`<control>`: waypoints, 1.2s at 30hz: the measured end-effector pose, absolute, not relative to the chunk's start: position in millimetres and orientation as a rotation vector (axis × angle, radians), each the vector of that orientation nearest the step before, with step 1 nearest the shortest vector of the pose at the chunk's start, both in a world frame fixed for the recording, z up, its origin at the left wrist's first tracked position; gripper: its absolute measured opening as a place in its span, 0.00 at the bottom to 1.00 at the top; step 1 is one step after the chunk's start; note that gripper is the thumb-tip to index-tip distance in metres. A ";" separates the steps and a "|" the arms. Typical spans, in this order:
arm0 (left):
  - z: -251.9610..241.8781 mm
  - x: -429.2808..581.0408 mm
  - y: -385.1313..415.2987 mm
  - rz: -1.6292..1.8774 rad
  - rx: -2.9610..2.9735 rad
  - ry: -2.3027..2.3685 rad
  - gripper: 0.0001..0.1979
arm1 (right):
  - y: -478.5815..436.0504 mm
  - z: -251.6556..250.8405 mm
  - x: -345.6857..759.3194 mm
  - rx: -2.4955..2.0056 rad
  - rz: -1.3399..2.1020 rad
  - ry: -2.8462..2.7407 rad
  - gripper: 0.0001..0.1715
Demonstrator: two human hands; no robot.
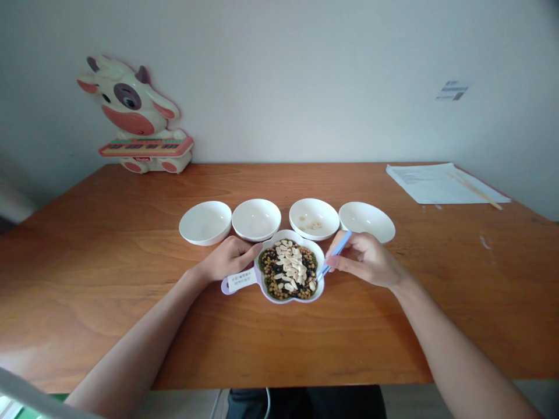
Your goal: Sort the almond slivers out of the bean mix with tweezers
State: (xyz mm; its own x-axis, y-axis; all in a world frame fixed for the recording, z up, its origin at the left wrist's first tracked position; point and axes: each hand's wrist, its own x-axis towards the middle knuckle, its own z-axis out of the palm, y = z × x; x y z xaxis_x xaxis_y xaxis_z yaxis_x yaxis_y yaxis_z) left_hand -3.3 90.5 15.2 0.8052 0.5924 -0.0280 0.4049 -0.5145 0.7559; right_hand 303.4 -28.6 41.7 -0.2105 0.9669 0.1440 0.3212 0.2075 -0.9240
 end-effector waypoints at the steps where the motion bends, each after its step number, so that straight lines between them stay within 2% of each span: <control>1: 15.4 -3.2 90.6 0.292 2.180 0.726 0.30 | -28.8 41.7 303.5 -1.217 1.013 -1.688 0.14; 11: 13.7 -4.0 90.7 0.320 2.197 0.744 0.32 | -34.2 41.2 291.3 -1.193 0.943 -1.680 0.14; 20: 12.9 -4.5 91.7 0.334 2.211 0.752 0.32 | -58.7 21.9 277.6 -1.227 0.258 -1.689 0.10; 27: 15.3 -4.2 91.0 0.321 2.219 0.762 0.31 | -58.8 19.6 272.7 -1.242 0.249 -1.656 0.03; 33: 14.9 -4.2 90.6 0.345 2.214 0.713 0.31 | -60.4 22.9 272.1 -1.273 0.059 -1.752 0.06; 36: 13.6 -4.2 91.4 0.347 2.204 0.695 0.31 | -61.7 25.9 268.0 -1.230 0.000 -1.799 0.05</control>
State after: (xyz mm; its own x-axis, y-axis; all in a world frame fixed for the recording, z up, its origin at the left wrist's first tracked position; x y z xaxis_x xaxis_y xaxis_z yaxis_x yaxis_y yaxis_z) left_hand -4.2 91.4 13.6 0.8129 0.5819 0.0232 0.3677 -0.5437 0.7544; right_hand 268.0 -61.7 25.9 -0.0711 0.7321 0.6775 0.7324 0.4994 -0.4628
